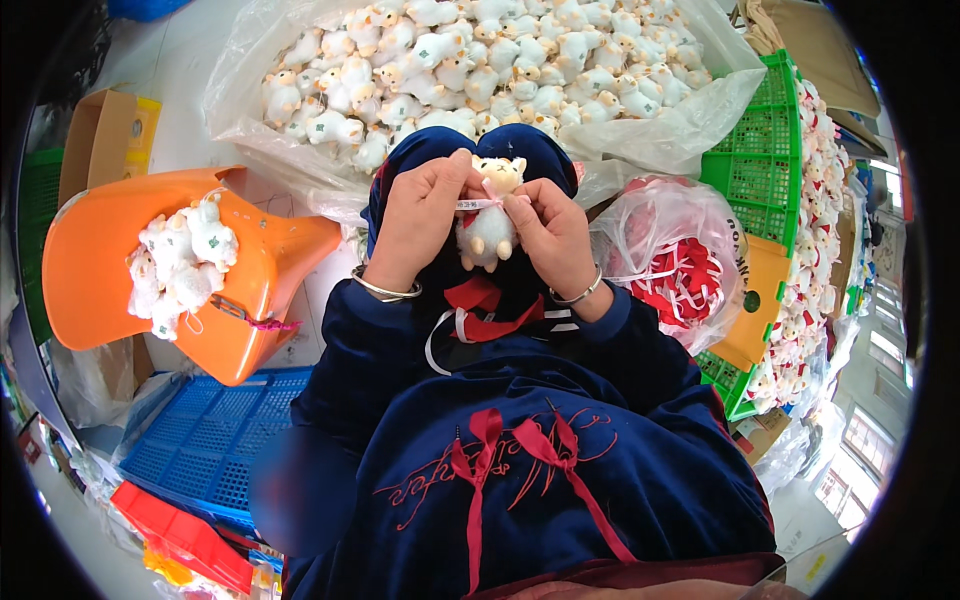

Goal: The person ties red ribbons around the necks of small white plush toys. They pick up each toy, wrap the ribbon, and tie a bow by hand.

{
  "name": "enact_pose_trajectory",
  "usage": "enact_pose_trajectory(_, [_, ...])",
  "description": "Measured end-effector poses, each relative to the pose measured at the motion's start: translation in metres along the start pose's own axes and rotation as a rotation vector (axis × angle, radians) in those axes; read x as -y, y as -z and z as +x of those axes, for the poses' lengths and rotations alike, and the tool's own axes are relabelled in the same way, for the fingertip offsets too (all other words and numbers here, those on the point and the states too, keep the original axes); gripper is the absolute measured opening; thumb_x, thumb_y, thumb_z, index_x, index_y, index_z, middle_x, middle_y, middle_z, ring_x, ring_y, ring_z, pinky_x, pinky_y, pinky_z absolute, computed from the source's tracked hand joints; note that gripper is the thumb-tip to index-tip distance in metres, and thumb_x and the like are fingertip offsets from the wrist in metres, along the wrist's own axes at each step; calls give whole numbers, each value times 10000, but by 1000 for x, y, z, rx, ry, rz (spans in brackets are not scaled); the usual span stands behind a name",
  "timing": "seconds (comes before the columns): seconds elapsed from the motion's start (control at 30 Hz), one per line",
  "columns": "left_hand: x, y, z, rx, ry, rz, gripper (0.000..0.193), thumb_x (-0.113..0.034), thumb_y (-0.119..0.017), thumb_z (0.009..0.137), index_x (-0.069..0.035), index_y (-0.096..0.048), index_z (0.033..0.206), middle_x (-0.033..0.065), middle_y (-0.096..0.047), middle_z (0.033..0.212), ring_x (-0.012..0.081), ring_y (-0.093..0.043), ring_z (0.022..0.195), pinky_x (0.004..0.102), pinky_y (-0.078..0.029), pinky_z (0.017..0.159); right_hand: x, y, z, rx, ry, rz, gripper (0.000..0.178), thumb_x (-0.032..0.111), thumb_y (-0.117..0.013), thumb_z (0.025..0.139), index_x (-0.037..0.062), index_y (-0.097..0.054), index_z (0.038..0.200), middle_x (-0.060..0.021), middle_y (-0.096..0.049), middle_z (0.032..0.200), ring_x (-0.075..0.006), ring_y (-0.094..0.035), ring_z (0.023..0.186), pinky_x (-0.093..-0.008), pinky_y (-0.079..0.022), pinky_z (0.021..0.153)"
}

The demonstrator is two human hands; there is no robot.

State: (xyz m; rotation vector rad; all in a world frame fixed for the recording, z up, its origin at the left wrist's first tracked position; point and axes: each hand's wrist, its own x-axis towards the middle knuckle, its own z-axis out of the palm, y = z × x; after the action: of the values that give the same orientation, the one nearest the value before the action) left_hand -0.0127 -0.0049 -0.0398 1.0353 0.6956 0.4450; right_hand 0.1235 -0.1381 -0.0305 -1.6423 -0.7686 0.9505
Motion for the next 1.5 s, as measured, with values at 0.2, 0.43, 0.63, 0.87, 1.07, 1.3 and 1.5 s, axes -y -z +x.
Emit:
enact_pose_trajectory(0.2, [-1, 1, -11, 4, -138, 327, 267, -229, -626, 1031, 9, -686, 925, 24, -677, 853, 68, -593, 776, 240, -484, 671, 2, -1, 0, -12, 16, -21, 161, 150, -634, 1023, 8, -606, 952, 15, -616, 777, -38, -527, 705, -223, -441, 623])
enact_pose_trajectory(0.43, [6, -3, -6, -60, -58, 62, 155, -161, -664, 1001, -19, -667, 938, -11, -650, 864, 46, -567, 787, 213, -466, 713, 0, 1, 0, 4, 0, -1, 175, 164, -610, 1037, 4, -617, 965, 11, -615, 772, -40, -528, 700, -227, -444, 619])
enact_pose_trajectory(0.63, [-4, -8, -13, -56, -14, 347, 230, -208, -731, 934, 7, -657, 897, 43, -660, 847, 109, -613, 750, 263, -492, 679, 1, 3, 0, 15, -31, 64, 205, 175, -571, 1059, -2, -635, 977, 15, -610, 747, -51, -538, 669, -238, -443, 596])
enact_pose_trajectory(0.87, [3, -11, -10, -117, -158, 575, 217, -162, -742, 831, 34, -650, 818, 128, -639, 809, 263, -643, 691, 372, -519, 659, -5, 0, 1, 33, 78, -39, 223, 208, -538, 1088, 51, -576, 935, 46, -547, 707, -18, -439, 567, -188, -354, 519])
enact_pose_trajectory(1.07, [3, -3, -13, -54, -59, 532, 201, -159, -714, 897, 30, -650, 923, 96, -689, 843, 160, -658, 707, 304, -524, 645, -5, 3, 0, 42, 40, 51, 214, 213, -515, 1095, 46, -582, 978, 28, -557, 706, -29, -450, 559, -188, -361, 514])
enact_pose_trajectory(1.3, [-11, -17, -23, -66, 138, 292, 362, -218, -679, 933, 81, -608, 1126, 171, -738, 943, 185, -721, 747, 319, -566, 662, 3, 10, 1, 55, -42, 255, 272, 250, -461, 1110, 40, -595, 1002, 8, -588, 732, -45, -481, 562, -193, -387, 518])
enact_pose_trajectory(1.5, [3, -17, -15, 10, 24, 422, 379, -232, -691, 875, 78, -631, 1085, 183, -733, 886, 243, -730, 738, 350, -563, 667, -2, 10, -3, 71, -1, 172, 220, 205, -511, 1093, 43, -578, 960, 20, -586, 739, -37, -488, 584, -197, -395, 532])
